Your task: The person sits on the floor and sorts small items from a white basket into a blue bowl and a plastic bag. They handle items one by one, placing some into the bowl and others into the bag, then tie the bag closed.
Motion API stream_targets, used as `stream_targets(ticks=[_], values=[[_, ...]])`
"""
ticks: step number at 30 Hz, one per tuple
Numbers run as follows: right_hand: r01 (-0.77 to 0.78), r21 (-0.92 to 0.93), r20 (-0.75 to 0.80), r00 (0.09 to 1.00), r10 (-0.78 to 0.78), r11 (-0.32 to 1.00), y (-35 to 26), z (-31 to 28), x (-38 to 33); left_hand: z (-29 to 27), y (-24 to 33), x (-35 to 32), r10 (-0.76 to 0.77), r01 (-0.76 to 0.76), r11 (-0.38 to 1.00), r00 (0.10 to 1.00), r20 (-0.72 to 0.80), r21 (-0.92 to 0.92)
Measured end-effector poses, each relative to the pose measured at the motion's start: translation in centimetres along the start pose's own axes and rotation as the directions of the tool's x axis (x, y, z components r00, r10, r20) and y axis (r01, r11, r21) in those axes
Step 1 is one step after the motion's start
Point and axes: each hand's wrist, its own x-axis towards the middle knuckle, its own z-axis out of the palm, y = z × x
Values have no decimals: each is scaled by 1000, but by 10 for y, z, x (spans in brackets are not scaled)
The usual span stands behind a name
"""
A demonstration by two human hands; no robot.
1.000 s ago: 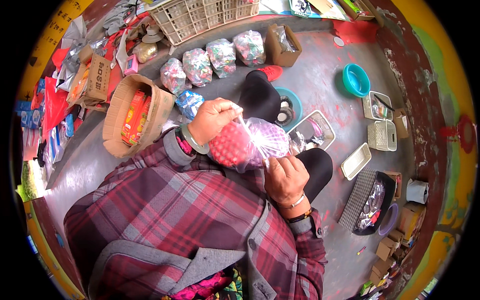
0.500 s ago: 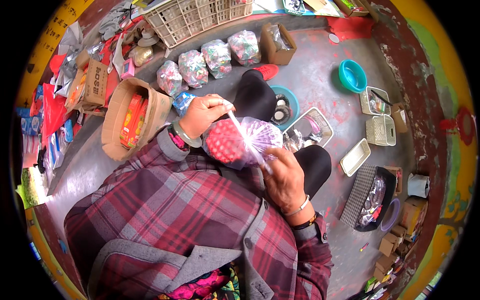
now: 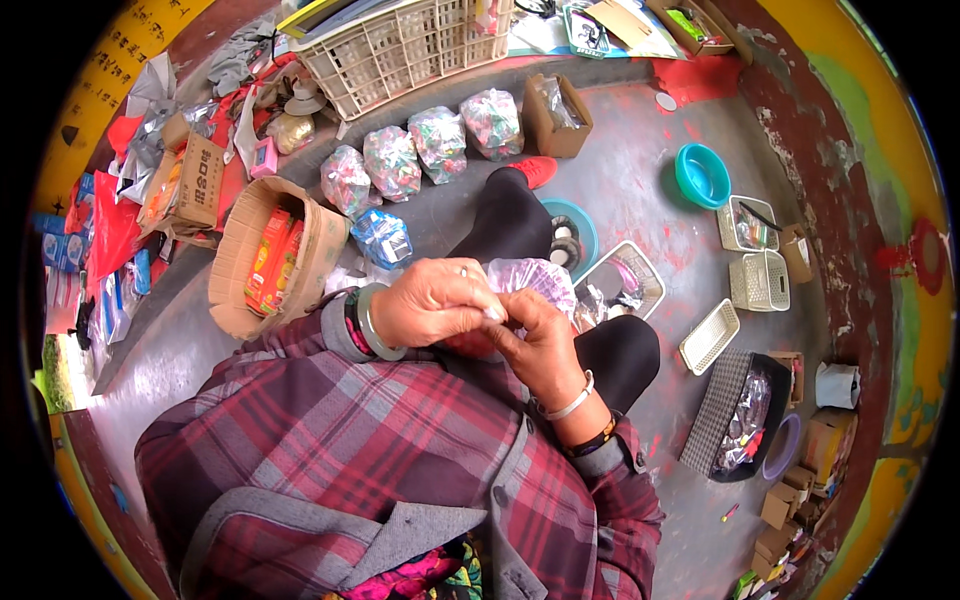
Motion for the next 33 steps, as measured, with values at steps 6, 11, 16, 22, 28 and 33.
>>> stream_targets(ticks=[6,11,16,22,28,33], values=[[3,172,-117,993,17,985,-6,5,1,-7,12,11,117,-117,943,993,19,313],[-37,282,-102,992,68,959,-13,1,3,-17,0,8,54,-162,747,981,185,645],[2,312,-183,981,58,950,-9,-1,4,-21,-3,10,99,-174,733,984,150,657],[-73,432,-172,972,161,899,7,0,2,-21,-5,11,110,-99,856,994,9,508],[-117,562,-127,966,225,819,13,-1,1,-2,-9,2,-204,189,961,977,-54,-203],[-198,598,-81,949,305,776,19,-6,-3,11,-13,0,-417,420,901,907,51,-109]])
